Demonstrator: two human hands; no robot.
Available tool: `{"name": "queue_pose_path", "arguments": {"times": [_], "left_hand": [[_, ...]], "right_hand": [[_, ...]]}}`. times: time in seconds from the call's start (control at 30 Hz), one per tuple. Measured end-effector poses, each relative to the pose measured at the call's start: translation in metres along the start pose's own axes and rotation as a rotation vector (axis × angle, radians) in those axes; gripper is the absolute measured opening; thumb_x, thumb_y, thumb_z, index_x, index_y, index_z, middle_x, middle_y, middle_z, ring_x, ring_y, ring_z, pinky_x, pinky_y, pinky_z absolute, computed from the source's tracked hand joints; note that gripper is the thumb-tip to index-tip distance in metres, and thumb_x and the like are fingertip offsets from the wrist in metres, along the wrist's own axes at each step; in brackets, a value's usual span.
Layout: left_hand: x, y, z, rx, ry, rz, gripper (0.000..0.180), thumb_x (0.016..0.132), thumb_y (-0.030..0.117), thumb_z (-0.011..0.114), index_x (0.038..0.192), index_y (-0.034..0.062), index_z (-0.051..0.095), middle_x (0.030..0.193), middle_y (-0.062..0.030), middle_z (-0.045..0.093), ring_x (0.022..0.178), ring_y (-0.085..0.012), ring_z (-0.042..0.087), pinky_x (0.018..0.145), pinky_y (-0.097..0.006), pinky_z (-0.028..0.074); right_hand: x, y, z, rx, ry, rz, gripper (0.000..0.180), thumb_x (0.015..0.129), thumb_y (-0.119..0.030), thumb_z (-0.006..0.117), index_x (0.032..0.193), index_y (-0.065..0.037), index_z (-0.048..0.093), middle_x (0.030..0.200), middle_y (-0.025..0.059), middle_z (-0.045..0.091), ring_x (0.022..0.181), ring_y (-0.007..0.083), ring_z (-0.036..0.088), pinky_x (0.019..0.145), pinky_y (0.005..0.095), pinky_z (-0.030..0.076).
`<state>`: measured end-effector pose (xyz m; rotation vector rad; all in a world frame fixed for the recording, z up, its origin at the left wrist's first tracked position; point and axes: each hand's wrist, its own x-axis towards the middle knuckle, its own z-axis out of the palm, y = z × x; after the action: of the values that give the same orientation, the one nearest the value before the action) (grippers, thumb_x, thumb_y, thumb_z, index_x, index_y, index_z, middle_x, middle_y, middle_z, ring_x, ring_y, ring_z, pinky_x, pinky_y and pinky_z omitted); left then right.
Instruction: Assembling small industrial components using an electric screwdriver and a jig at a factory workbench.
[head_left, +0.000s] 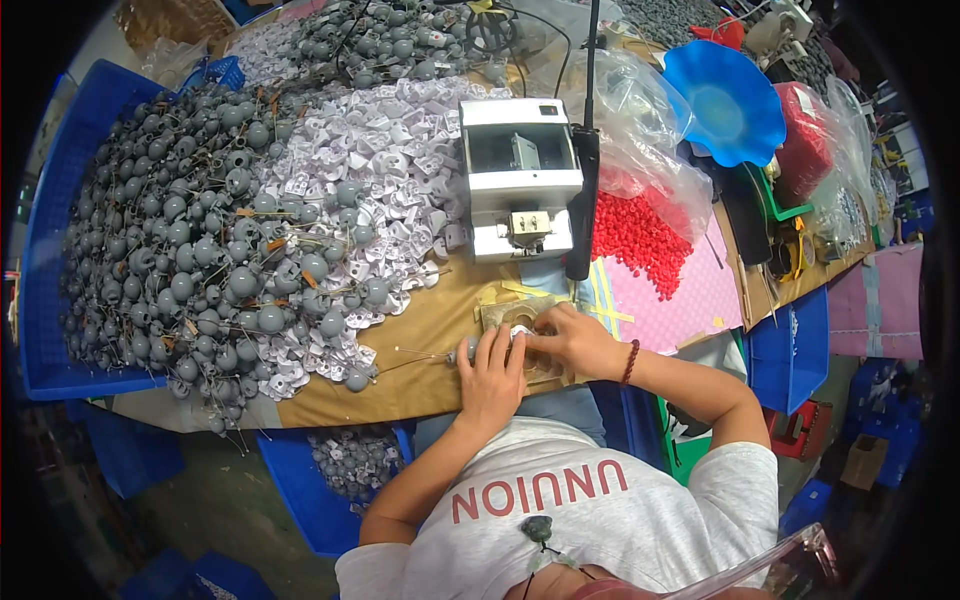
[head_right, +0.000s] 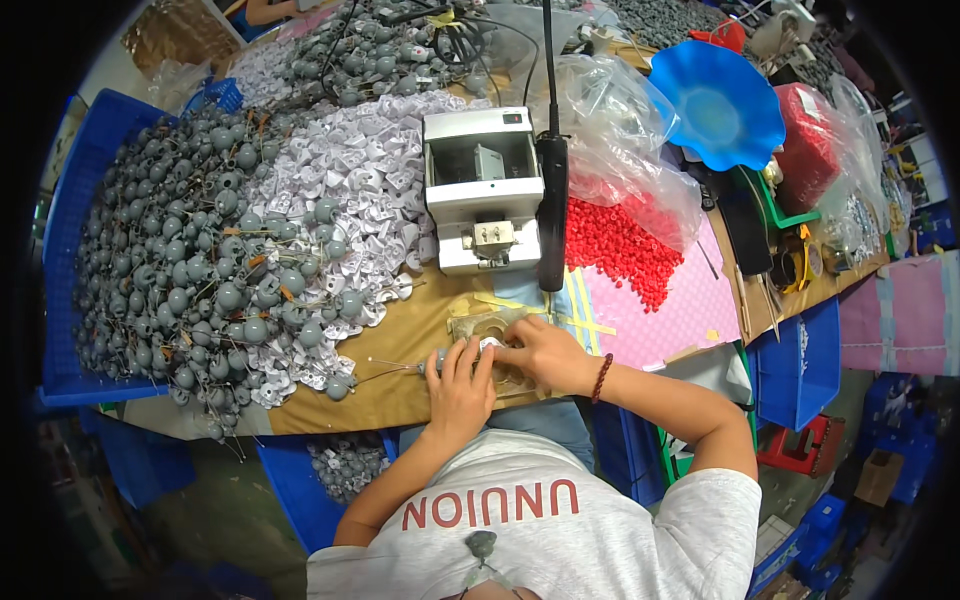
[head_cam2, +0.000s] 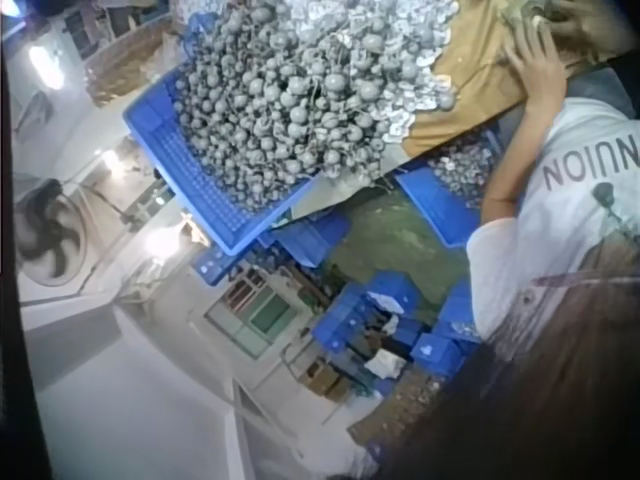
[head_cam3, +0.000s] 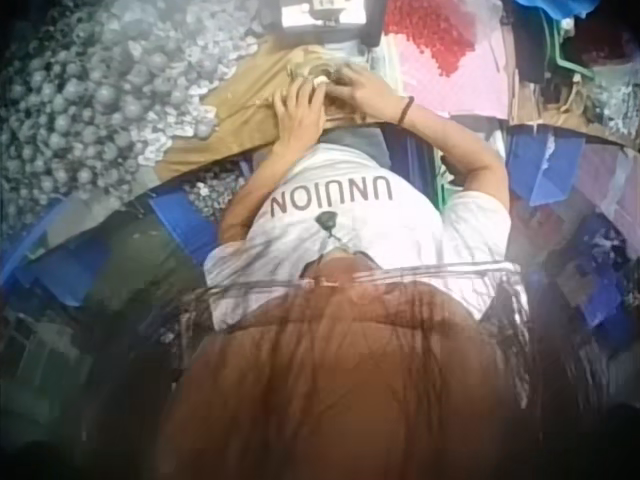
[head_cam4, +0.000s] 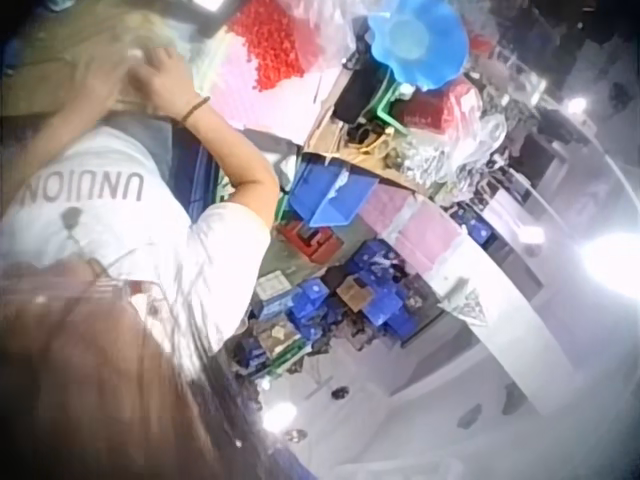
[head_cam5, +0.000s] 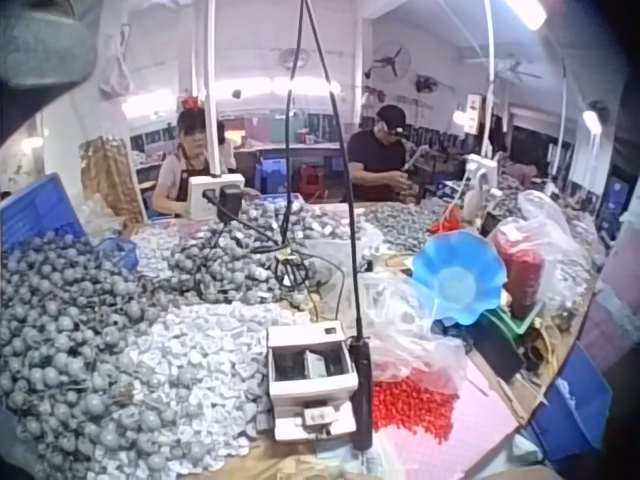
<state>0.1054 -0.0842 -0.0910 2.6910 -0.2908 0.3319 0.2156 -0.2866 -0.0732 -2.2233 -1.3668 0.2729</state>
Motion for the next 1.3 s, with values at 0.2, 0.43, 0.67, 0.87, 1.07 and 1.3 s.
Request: {"name": "queue_pose_path", "arguments": {"times": [0.2,0.43,0.67,0.87,1.07,1.3], "left_hand": [[-0.004,-0.003,0.005,0.014,-0.021,0.029,0.050,0.082,0.013,0.072,0.131,0.0074,0.065,0.140,-0.0169,0.058,0.132,-0.0318,0.052,0.106,-0.060,0.037],[-0.003,-0.013,0.003,-0.048,-0.034,0.083,0.045,0.082,0.012,0.073,0.127,0.0062,0.068,0.138,-0.0187,0.060,0.133,-0.0323,0.054,0.106,-0.056,0.040],[-0.001,-0.018,0.002,-0.105,-0.037,0.099,0.042,0.082,0.010,0.072,0.123,0.0040,0.069,0.137,-0.0201,0.060,0.134,-0.0339,0.053,0.107,-0.053,0.041],[0.005,-0.023,0.000,-0.163,-0.001,0.119,0.035,0.080,0.010,0.073,0.115,0.0023,0.071,0.131,-0.0202,0.063,0.132,-0.0354,0.054,0.107,-0.052,0.042],[0.007,-0.025,-0.002,-0.199,-0.005,0.115,0.036,0.078,0.009,0.074,0.113,0.0025,0.071,0.129,-0.0195,0.064,0.131,-0.0356,0.055,0.107,-0.051,0.043],[0.009,-0.024,-0.003,-0.217,0.007,0.107,0.033,0.077,0.006,0.073,0.110,0.0033,0.073,0.126,-0.0186,0.065,0.129,-0.0365,0.057,0.106,-0.052,0.044]], "right_hand": [[-0.018,0.010,0.006,0.533,0.143,0.308,0.033,0.082,0.003,0.075,0.114,-0.005,0.069,0.115,0.0102,0.064,0.107,0.0271,0.063,0.089,0.0338,0.053],[-0.023,0.014,0.033,0.728,0.335,0.425,0.037,0.084,0.011,0.069,0.118,-0.003,0.064,0.123,0.0077,0.059,0.114,0.0197,0.061,0.099,0.0302,0.052],[0.010,0.010,0.024,1.249,0.264,0.535,0.028,0.089,0.003,0.074,0.116,0.002,0.065,0.113,0.0053,0.065,0.103,0.0108,0.063,0.088,0.0274,0.055],[0.022,0.006,0.005,0.617,0.063,0.479,0.033,0.086,-0.008,0.082,0.114,-0.001,0.066,0.102,0.0073,0.068,0.097,0.0160,0.063,0.079,0.0329,0.054],[0.014,0.004,0.025,0.271,0.346,0.228,0.041,0.081,-0.018,0.086,0.116,-0.005,0.068,0.090,0.0085,0.065,0.087,0.0280,0.058,0.079,0.0383,0.048],[0.003,0.005,0.045,0.293,0.423,0.263,0.043,0.083,-0.019,0.085,0.119,-0.006,0.067,0.091,0.0086,0.063,0.087,0.0282,0.057,0.078,0.0377,0.047]]}}
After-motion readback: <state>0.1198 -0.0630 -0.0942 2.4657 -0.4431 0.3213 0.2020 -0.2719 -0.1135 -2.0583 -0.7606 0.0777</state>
